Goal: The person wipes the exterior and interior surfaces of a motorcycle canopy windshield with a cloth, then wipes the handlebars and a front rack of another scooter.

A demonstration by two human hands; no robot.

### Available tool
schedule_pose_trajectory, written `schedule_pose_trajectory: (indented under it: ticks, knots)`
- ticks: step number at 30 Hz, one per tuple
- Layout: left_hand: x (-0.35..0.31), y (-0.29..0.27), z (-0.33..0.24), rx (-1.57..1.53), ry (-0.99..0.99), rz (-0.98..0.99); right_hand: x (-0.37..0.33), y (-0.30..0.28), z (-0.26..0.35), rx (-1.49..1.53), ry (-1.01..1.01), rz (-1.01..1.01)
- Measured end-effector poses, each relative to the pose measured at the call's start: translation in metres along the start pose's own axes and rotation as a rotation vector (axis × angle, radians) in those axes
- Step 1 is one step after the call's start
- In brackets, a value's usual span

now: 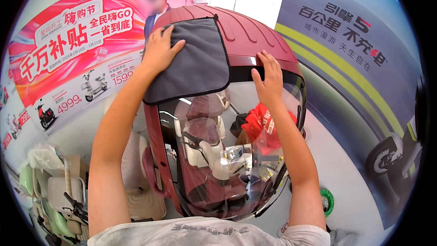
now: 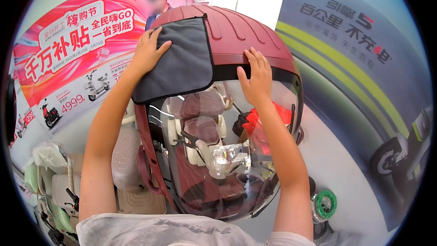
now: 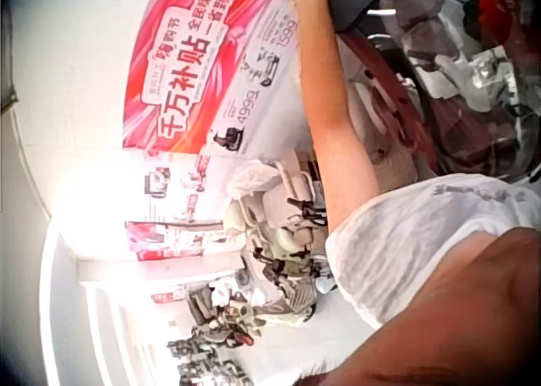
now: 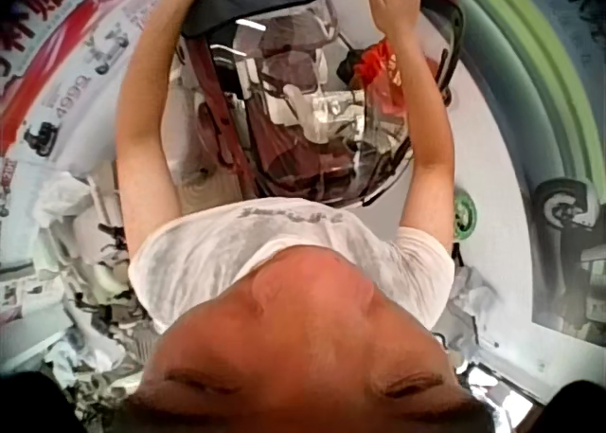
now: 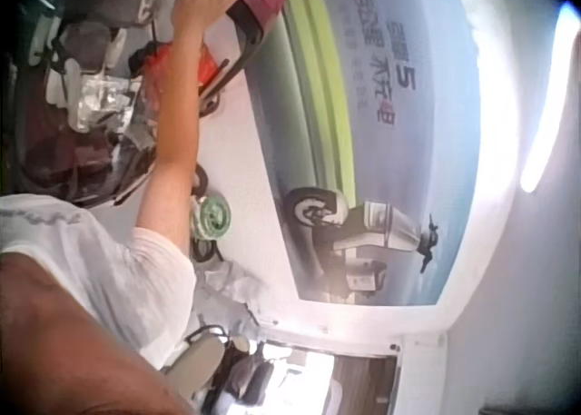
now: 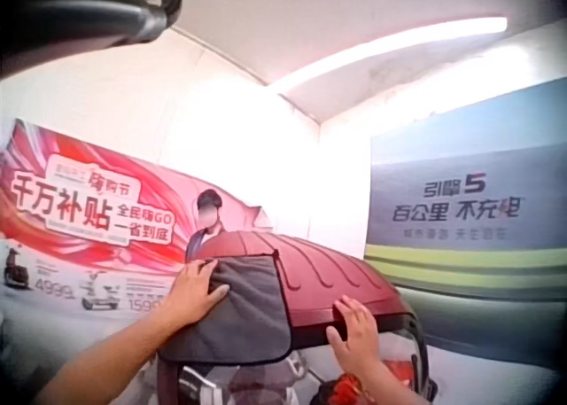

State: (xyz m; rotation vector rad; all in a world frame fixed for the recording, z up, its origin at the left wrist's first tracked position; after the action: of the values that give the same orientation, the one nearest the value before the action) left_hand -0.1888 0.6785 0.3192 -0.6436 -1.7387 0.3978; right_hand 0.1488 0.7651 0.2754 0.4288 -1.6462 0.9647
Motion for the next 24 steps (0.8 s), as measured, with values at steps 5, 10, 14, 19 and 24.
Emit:
schedule_pose_trajectory:
  ticks: [5,10,14,19,24]
  knots:
    - [0.012,0.038,-0.026,0.117,-0.019,-0.039,0.001,0.001,0.010,0.035,0.008,0.024]
    - [0.073,0.051,-0.006,0.120,-0.206,0.135,-0.001,0.002,0.003,0.023,0.010,0.018]
    - [0.143,0.090,0.054,0.185,-0.060,0.308,0.000,0.006,0.006,0.024,0.013,0.028]
    - [0.171,0.084,0.047,-0.192,-0.031,0.478,0.001,0.000,0.006,0.015,0.035,0.036]
    - [0.185,0.097,0.060,-0.331,-0.048,0.665,0.000,-0.004,0.006,0.036,0.062,0.078]
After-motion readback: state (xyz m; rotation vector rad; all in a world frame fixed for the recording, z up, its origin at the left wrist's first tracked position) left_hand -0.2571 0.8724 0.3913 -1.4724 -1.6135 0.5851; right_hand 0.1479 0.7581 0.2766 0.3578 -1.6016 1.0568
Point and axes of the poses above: each hand's wrist, its own x-axis towards the middle knuckle, its own y-axis out of the palm, z = x × y, the point moved 6 cm from there along x, towards the middle knuckle, and after that the axes turned 6 degrees about -x, right-handed, at the moved point
